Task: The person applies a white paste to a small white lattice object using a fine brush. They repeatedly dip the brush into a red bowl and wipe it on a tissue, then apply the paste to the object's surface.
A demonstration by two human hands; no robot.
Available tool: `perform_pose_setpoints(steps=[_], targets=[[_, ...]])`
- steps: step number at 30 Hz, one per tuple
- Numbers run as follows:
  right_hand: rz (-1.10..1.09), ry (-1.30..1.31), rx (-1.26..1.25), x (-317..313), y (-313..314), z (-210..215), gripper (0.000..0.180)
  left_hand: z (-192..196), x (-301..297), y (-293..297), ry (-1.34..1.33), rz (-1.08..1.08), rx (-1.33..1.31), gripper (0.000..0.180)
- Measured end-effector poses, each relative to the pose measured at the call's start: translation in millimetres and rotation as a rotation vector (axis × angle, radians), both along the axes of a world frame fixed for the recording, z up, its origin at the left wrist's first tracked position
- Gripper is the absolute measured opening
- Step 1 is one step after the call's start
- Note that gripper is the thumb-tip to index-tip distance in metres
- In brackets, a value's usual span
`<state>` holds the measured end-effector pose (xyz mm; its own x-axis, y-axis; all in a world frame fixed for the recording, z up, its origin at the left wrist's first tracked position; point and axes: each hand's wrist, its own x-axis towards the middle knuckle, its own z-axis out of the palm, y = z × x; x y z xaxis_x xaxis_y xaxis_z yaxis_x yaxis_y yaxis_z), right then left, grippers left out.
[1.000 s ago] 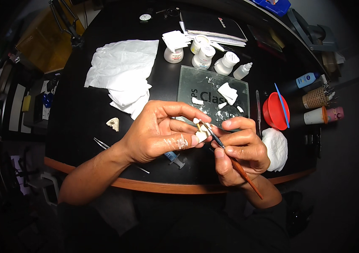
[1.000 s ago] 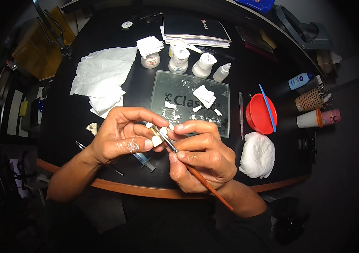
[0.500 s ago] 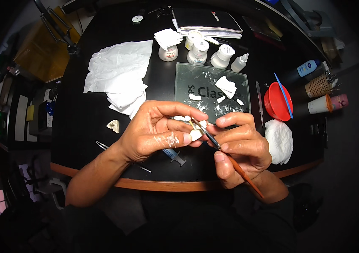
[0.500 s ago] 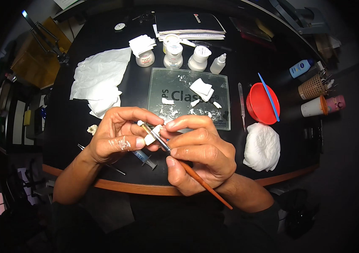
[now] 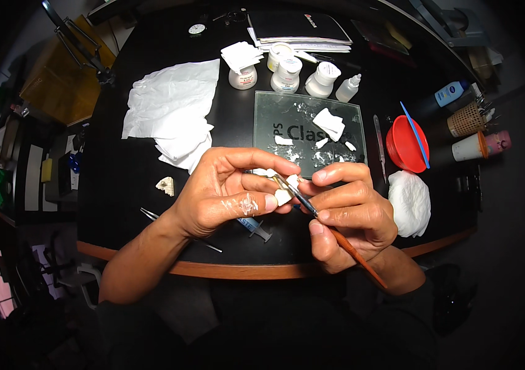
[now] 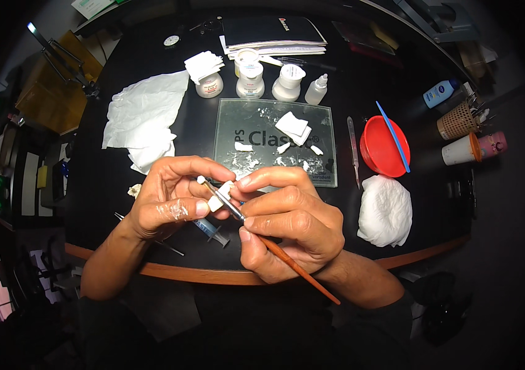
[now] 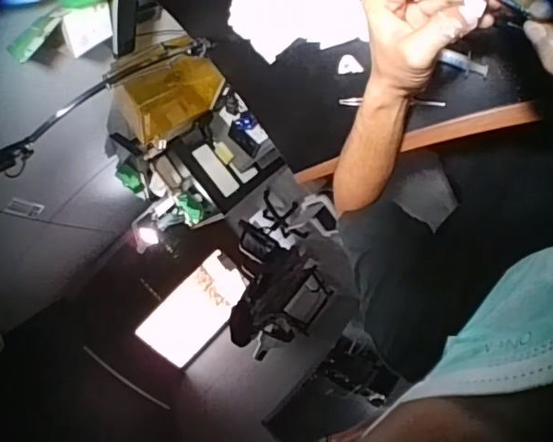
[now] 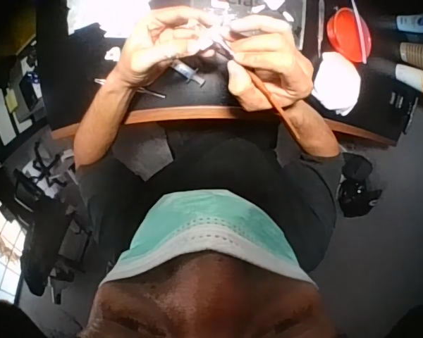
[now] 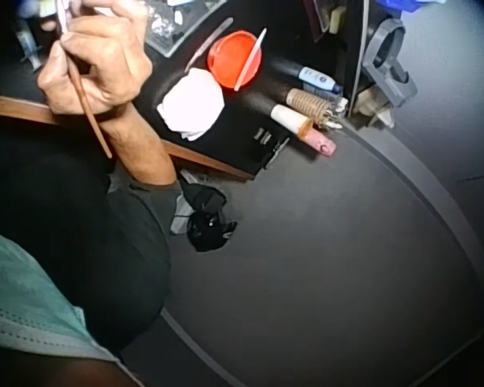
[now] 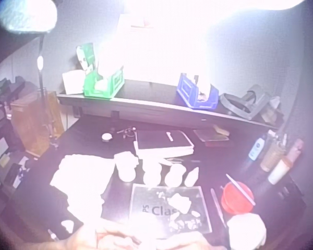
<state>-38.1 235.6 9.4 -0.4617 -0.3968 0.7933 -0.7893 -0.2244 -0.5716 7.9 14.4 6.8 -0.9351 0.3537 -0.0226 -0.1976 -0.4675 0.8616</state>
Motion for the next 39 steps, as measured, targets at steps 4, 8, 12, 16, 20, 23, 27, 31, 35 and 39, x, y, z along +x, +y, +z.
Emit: perform_pose_setpoints(steps=[4, 8, 12, 16, 20, 23, 27, 31, 35, 39], targets=[[0.004, 0.000, -0.003, 0.3, -0.9, 0.3, 0.025, -0.4, 0.4, -0.5, 0.000, 0.002, 0.007, 0.048], [0.011, 0.002, -0.009, 0.0, 0.0, -0.4, 0.023, -1.1, -0.2, -0.3, 0.007, -0.002, 0.021, 0.050], [0.010, 0.003, 0.001, 1.0, -0.3, 1.0, 0.022, -2.6, 1.0, 0.6, 0.023, 0.015, 0.040, 0.050], [0.004, 0.002, 0.008, 1.6, -0.5, 1.8, 0.021, -3.5, 0.6, 0.9, 0.023, 0.017, 0.043, 0.050], [-0.008, 0.010, 0.018, 0.7, -0.9, 1.8, 0.019, -4.1, -0.1, -0.4, 0.016, -0.003, 0.047, 0.051], [-0.010, 0.002, -0.001, 3.2, -0.9, 3.0, 0.020, -1.6, 0.8, 0.7, 0.038, 0.005, 0.043, 0.050], [-0.011, -0.007, 0.001, 1.8, -1.3, 0.5, 0.022, -5.4, -0.1, 0.4, 0.033, 0.011, 0.056, 0.050], [-0.023, 0.017, 0.019, 2.4, -1.4, 2.3, 0.024, -4.6, -0.4, 0.3, 0.040, 0.005, 0.060, 0.048], [-0.024, 0.025, 0.031, 2.8, 0.4, 2.1, 0.026, -5.5, -0.6, -0.8, 0.046, -0.004, 0.053, 0.047], [-0.021, 0.029, 0.035, 3.0, 2.6, 2.3, 0.027, -4.8, -0.1, 1.4, 0.040, 0.009, 0.100, 0.047]])
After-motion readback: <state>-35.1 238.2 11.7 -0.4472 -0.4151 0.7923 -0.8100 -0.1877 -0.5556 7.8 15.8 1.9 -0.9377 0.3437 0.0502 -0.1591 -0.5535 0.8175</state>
